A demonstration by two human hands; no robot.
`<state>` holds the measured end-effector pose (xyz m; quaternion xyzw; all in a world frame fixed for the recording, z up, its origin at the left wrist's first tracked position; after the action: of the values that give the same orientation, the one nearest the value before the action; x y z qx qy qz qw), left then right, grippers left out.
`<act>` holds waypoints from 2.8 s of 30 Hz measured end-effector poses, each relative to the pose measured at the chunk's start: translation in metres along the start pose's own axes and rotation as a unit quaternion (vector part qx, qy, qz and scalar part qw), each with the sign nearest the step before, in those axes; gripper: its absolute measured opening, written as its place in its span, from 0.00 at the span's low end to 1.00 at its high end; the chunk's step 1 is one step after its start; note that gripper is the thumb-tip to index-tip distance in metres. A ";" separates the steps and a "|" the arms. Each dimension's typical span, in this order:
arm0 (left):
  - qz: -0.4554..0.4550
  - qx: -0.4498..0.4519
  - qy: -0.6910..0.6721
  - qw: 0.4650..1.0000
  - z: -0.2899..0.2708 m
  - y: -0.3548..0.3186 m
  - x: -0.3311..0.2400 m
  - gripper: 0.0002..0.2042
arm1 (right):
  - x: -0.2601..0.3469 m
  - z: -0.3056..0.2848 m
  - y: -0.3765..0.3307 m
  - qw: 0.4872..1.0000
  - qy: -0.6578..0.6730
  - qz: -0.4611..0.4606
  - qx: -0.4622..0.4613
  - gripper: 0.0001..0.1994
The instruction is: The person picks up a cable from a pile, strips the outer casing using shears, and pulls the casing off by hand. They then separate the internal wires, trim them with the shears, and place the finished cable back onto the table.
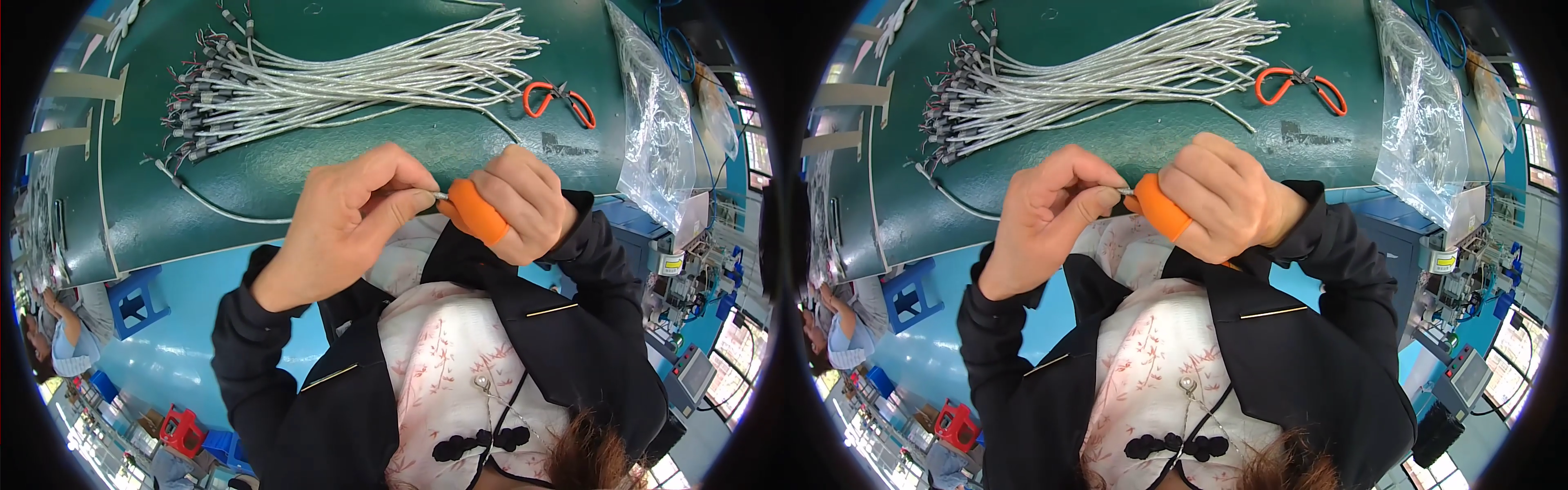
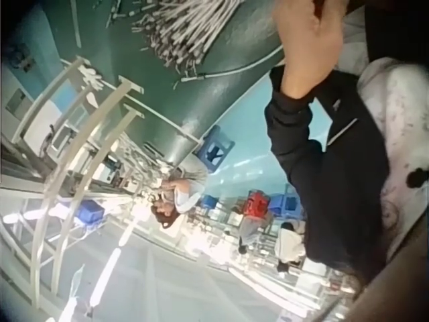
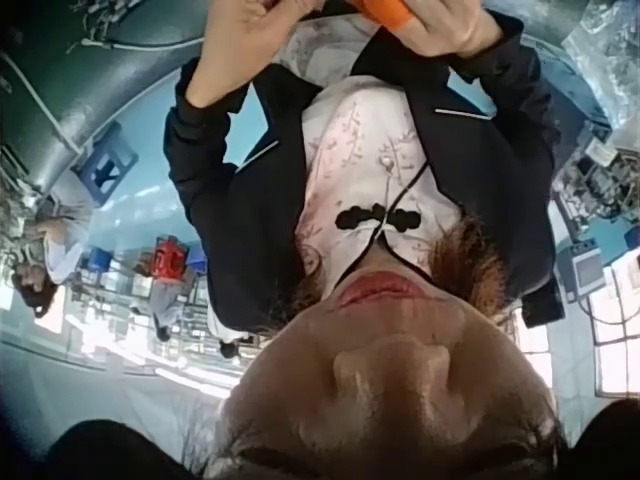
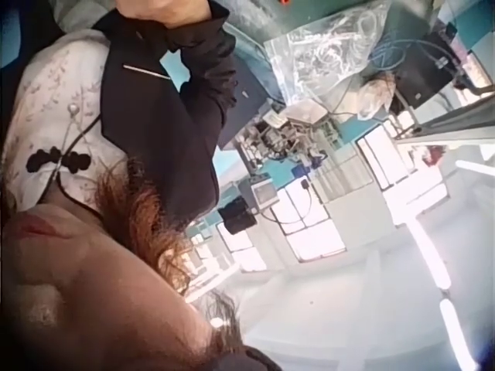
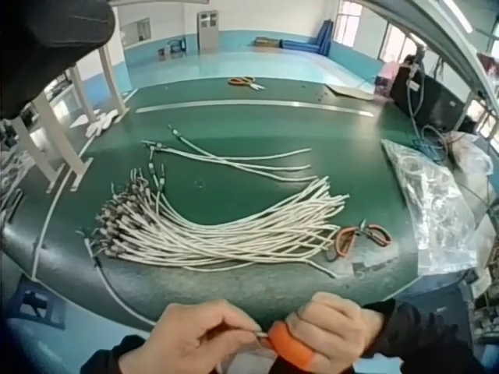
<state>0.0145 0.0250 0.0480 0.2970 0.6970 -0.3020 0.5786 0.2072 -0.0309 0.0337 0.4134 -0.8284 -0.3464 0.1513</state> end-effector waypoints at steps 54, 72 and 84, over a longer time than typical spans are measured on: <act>0.130 -0.217 0.016 0.967 0.028 0.000 0.011 0.06 | 0.001 0.004 -0.001 0.994 0.022 0.097 -0.054 0.13; 0.270 -0.159 0.236 0.920 0.011 -0.001 0.009 0.09 | 0.004 0.007 -0.003 0.965 0.184 0.186 -0.031 0.11; 0.196 0.065 0.174 0.963 -0.006 0.005 0.007 0.06 | 0.025 0.010 -0.018 0.625 0.627 0.465 0.018 0.08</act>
<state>0.0139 0.0334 0.0418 0.5130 0.6939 -0.1711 0.4754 0.1969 -0.0533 0.0131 0.0933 -0.6211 0.1280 0.7676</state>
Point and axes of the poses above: each hand's wrist, its own y-axis towards the middle knuckle, its own z-axis out of the palm, x = y × z, the point moved 1 cm from there along y, towards the middle knuckle
